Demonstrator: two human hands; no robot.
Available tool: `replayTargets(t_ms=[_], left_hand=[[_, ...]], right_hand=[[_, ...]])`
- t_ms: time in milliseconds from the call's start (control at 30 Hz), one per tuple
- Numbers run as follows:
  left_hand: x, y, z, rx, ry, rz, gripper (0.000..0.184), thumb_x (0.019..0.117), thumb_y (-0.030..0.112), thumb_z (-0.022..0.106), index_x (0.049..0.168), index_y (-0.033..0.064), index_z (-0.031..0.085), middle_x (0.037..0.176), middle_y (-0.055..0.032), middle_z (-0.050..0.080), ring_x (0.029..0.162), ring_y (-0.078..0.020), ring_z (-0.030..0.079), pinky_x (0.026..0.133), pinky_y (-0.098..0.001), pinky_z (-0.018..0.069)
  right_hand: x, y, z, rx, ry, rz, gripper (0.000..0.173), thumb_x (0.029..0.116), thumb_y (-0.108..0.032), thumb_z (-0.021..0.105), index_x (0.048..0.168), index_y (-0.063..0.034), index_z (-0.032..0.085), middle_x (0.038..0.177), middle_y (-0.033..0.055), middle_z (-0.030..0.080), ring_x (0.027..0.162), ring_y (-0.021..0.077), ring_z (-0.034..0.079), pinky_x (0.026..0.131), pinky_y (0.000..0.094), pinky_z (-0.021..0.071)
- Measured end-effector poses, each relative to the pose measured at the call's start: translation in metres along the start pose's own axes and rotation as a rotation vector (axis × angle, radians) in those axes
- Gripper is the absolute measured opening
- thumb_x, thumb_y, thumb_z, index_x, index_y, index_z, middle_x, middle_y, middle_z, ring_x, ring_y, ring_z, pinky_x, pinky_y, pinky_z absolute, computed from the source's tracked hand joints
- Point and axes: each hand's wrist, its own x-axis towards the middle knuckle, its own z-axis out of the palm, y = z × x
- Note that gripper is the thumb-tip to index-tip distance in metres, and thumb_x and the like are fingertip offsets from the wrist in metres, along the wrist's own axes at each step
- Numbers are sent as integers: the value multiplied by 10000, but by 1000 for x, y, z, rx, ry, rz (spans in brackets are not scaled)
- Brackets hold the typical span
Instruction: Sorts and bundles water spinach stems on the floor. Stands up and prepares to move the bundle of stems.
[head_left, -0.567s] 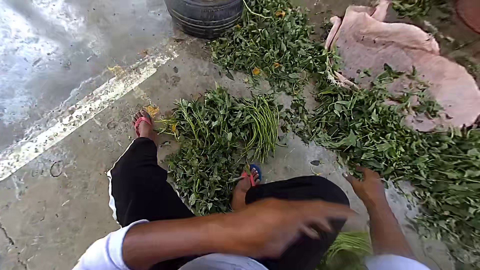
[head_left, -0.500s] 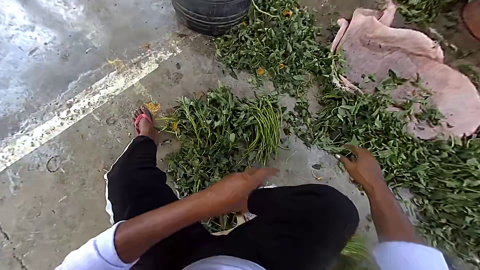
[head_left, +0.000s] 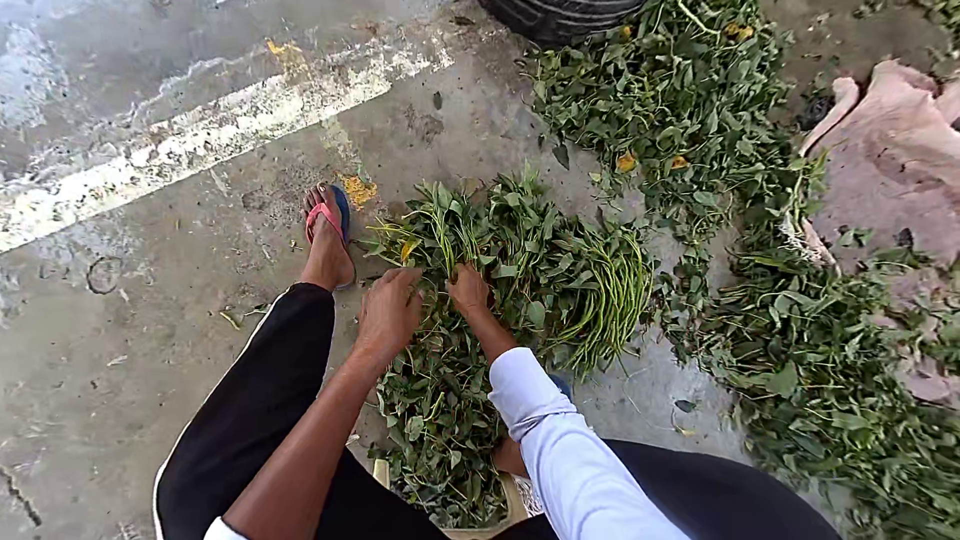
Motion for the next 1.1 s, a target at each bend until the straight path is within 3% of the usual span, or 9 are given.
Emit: replayTargets(t_ms=[100, 233, 333, 467, 533, 633, 733, 867, 1100], left_hand=[[-2, -6, -2, -289, 42, 11, 354, 1095, 155, 476, 1418, 54, 578, 1408, -187, 584, 1278, -335, 582, 1077, -547, 454], [0, -3, 7, -660, 40, -54, 357, 1115, 162, 417, 1410, 20, 559, 1395, -174, 605, 1220, -274, 625, 1004, -469, 516], [8, 4, 17, -847, 62, -163, 390, 1122, 195, 409, 1444, -5, 500, 1299, -186, 622, 1102, -243, 640, 914, -404, 536], [8, 12, 24, -948, 93, -180, 297, 1089, 174, 497, 1319, 11, 590, 1073, -98, 651, 908, -143, 626, 800, -312, 522], [0, 17, 24, -1011, 43, -206, 278, 1102, 216, 468, 1268, 45, 612, 1015, -59, 644, 855, -130, 625, 776, -308, 536], [-26, 21, 29, -982, 11, -169, 386, 1126, 331, 368, 1204, 80, 651, 883, -19, 662, 779, -115, 627, 748, -304, 537], [-38, 19, 23, -970, 115, -113, 321, 1129, 243, 362, 1206, 34, 593, 841, -21, 653, 755, -118, 653, 763, -303, 559], [-28, 7, 0, -1264, 323, -194, 243, 1119, 165, 346, 1003, 104, 551, 627, 67, 467, 524, -78, 527, 663, -307, 592], [-12, -4, -9, -1466, 256, -291, 266, 1117, 209, 344, 975, 128, 555, 556, 91, 378, 409, -18, 353, 407, -156, 342]], right_hand=[[-24, 6, -16, 259, 121, -33, 270, 944, -174, 714, 1124, 21, 670, 1108, 249, 683, 1030, 431, 665, 838, 638, 522], [-82, -3, -28, 603, 252, -269, 226, 937, -122, 739, 1078, 18, 632, 918, 151, 672, 783, 233, 658, 726, 429, 569], [-128, -17, -22, 670, 319, -383, 193, 925, -101, 736, 1044, 14, 638, 878, 106, 681, 750, 161, 667, 709, 346, 583], [-161, -20, -15, 683, 314, -396, 506, 945, -79, 697, 1409, -12, 505, 870, 129, 708, 739, 211, 700, 728, 396, 601], [-167, -24, -16, 669, 266, -426, 523, 977, -70, 638, 1479, -28, 500, 929, 165, 710, 748, 243, 689, 733, 422, 595], [-178, -34, -19, 634, 252, -448, 298, 1009, -73, 601, 1284, 36, 646, 1070, 210, 696, 846, 271, 686, 796, 424, 587], [-185, -52, -22, 579, 228, -463, 219, 1018, -104, 596, 1114, 74, 679, 984, 214, 693, 843, 302, 691, 813, 455, 578], [-196, -70, -12, 476, 212, -498, 360, 1051, -255, 564, 916, 62, 671, 805, 185, 659, 733, 315, 669, 703, 487, 544], [-200, -63, -12, 447, 121, -547, 379, 1075, -269, 503, 967, 56, 665, 812, 175, 649, 734, 280, 648, 705, 440, 526]])
